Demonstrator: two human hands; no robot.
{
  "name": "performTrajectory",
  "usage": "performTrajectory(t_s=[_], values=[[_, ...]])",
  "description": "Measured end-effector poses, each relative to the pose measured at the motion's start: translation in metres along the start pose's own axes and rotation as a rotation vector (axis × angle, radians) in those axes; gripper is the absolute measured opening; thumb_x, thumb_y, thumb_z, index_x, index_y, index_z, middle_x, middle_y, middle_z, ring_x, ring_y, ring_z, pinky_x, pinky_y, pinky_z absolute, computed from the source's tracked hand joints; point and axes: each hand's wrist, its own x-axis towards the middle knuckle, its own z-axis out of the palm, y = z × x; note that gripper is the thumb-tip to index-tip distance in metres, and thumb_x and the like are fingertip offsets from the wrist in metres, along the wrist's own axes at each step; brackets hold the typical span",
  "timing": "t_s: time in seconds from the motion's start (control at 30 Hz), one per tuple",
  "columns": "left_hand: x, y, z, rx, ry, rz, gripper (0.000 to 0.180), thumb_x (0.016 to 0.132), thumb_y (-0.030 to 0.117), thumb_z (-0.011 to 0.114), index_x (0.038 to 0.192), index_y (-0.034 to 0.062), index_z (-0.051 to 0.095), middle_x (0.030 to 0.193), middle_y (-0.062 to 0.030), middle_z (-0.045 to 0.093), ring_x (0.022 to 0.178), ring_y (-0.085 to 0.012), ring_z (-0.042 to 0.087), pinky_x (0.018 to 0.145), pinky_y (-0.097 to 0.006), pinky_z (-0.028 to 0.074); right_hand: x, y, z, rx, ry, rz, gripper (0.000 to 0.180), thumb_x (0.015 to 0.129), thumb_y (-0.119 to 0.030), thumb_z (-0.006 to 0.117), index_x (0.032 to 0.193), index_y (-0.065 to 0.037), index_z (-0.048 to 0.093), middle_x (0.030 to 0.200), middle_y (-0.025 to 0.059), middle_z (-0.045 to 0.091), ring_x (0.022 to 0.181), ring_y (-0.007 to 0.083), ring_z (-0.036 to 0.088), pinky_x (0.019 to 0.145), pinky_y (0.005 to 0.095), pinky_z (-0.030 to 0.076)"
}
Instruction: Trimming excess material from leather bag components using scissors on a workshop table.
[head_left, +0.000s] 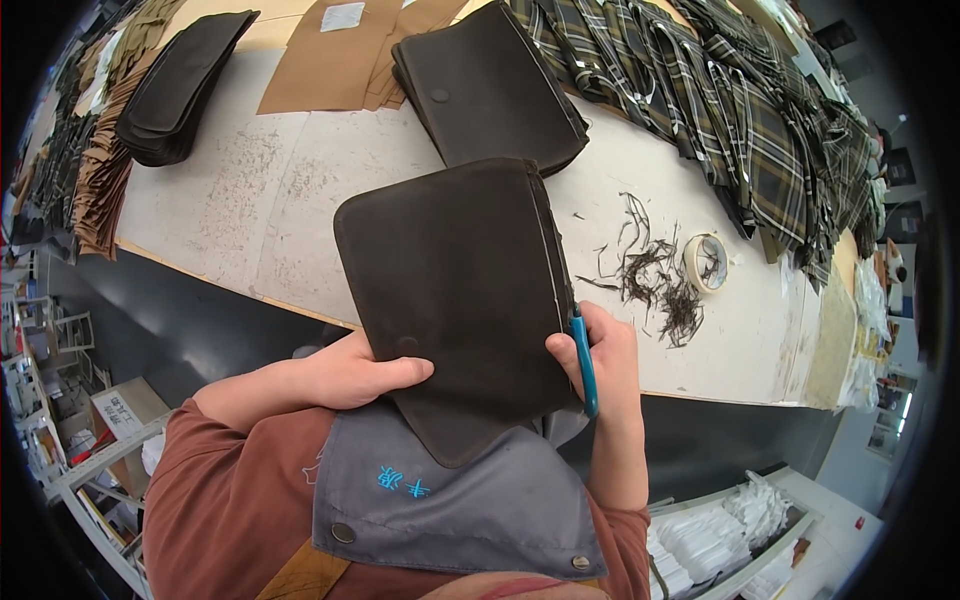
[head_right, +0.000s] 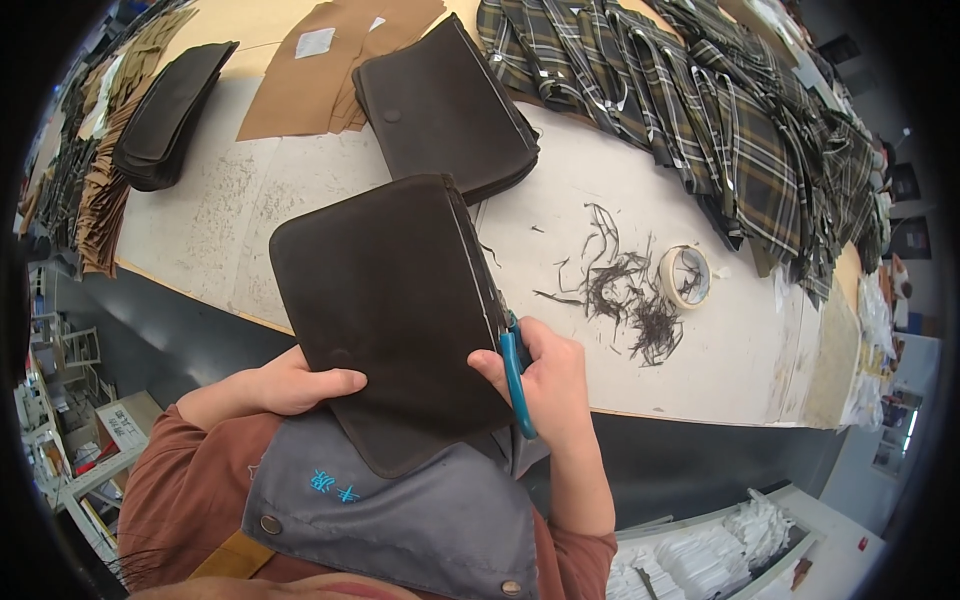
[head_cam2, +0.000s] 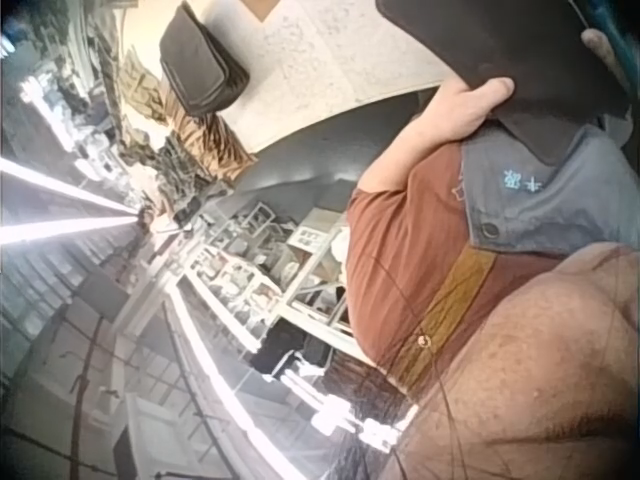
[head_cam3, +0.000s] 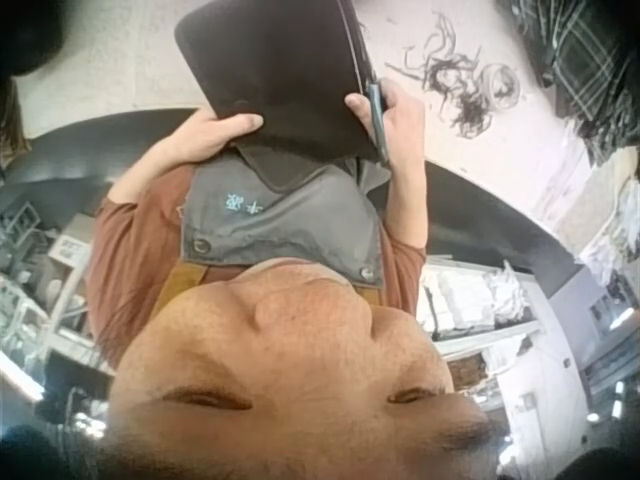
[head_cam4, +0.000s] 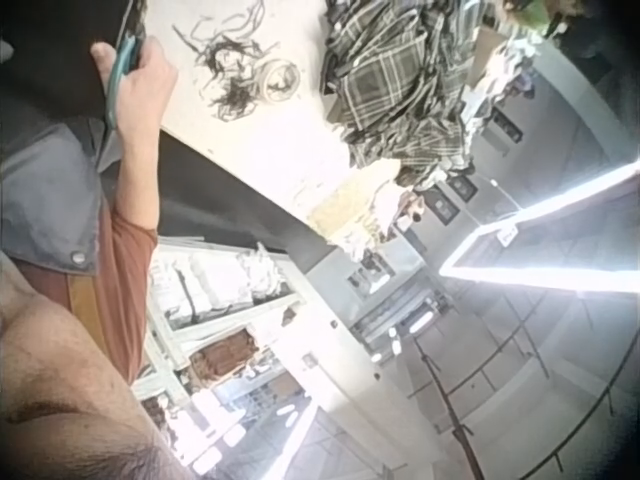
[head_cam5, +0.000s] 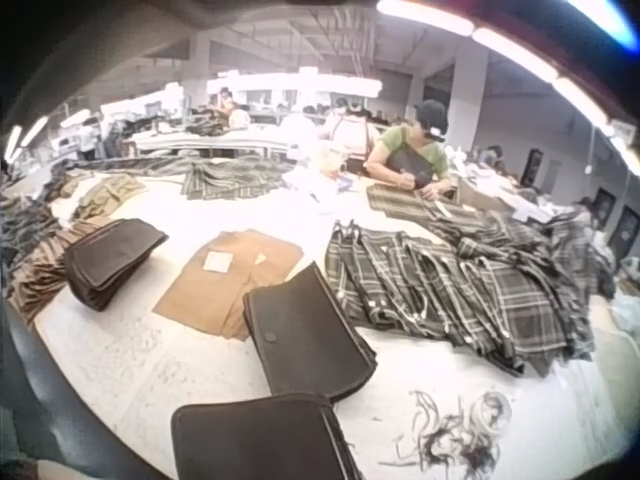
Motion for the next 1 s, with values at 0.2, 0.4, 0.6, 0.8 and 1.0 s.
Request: performTrajectory(t_s=[0.2, 0.4, 0.6, 0.8, 1.0], values=[[0.003, 0.002, 0.000, 0.023, -0.021, 0.005, 0.038, 0.091, 0.010, 0.049, 0.127, -0.0020, 0.047, 0.124, -0.0100, 0.053, 0.113, -0.0184, 0.050, 0.095, -0.033, 0.040, 0.000, 0.004, 0.002, 0.008, 0.011, 0.007, 0.064, 0.071, -0.054, 0.073, 0.060, -0.003, 0.036, 0.049, 0.0039, 0.030, 0.049, 0.0139, 0.027, 0.043, 0.0286, 0.030], [0.002, 0.004, 0.002, 0.018, -0.015, -0.005, 0.037, 0.091, 0.011, 0.050, 0.125, -0.0020, 0.049, 0.122, -0.0094, 0.055, 0.111, -0.0183, 0.051, 0.095, -0.032, 0.041, -0.003, 0.010, -0.002, -0.002, 0.026, 0.014, 0.064, 0.070, -0.053, 0.074, 0.060, -0.003, 0.037, 0.049, 0.0033, 0.031, 0.048, 0.0132, 0.028, 0.042, 0.0283, 0.031], [0.004, 0.005, 0.004, 0.008, 0.008, -0.026, 0.036, 0.090, 0.011, 0.052, 0.124, -0.0021, 0.050, 0.120, -0.0088, 0.056, 0.110, -0.0180, 0.052, 0.094, -0.032, 0.041, -0.001, 0.010, -0.014, 0.137, -0.074, 0.011, 0.063, 0.075, -0.060, 0.066, 0.074, -0.001, 0.043, 0.054, 0.0051, 0.037, 0.052, 0.0142, 0.037, 0.050, 0.0288, 0.037], [0.004, 0.005, 0.004, 0.032, -0.016, -0.018, 0.036, 0.090, 0.012, 0.052, 0.124, -0.0019, 0.050, 0.121, -0.0093, 0.056, 0.110, -0.0182, 0.051, 0.094, -0.032, 0.041, 0.000, 0.006, -0.015, -0.013, -0.084, 0.013, 0.064, 0.074, -0.060, 0.067, 0.072, -0.001, 0.041, 0.055, 0.0069, 0.039, 0.052, 0.0187, 0.037, 0.050, 0.0304, 0.037], [0.008, 0.007, 0.005, 0.083, -0.050, 0.000, 0.037, 0.091, 0.013, 0.051, 0.125, -0.0018, 0.049, 0.121, -0.0097, 0.055, 0.110, -0.0184, 0.051, 0.094, -0.033, 0.041, 0.014, 0.003, -0.013, -0.036, -0.045, 0.002, 0.063, 0.072, -0.057, 0.070, 0.070, -0.001, 0.041, 0.054, 0.0074, 0.039, 0.052, 0.0191, 0.037, 0.050, 0.0321, 0.036]])
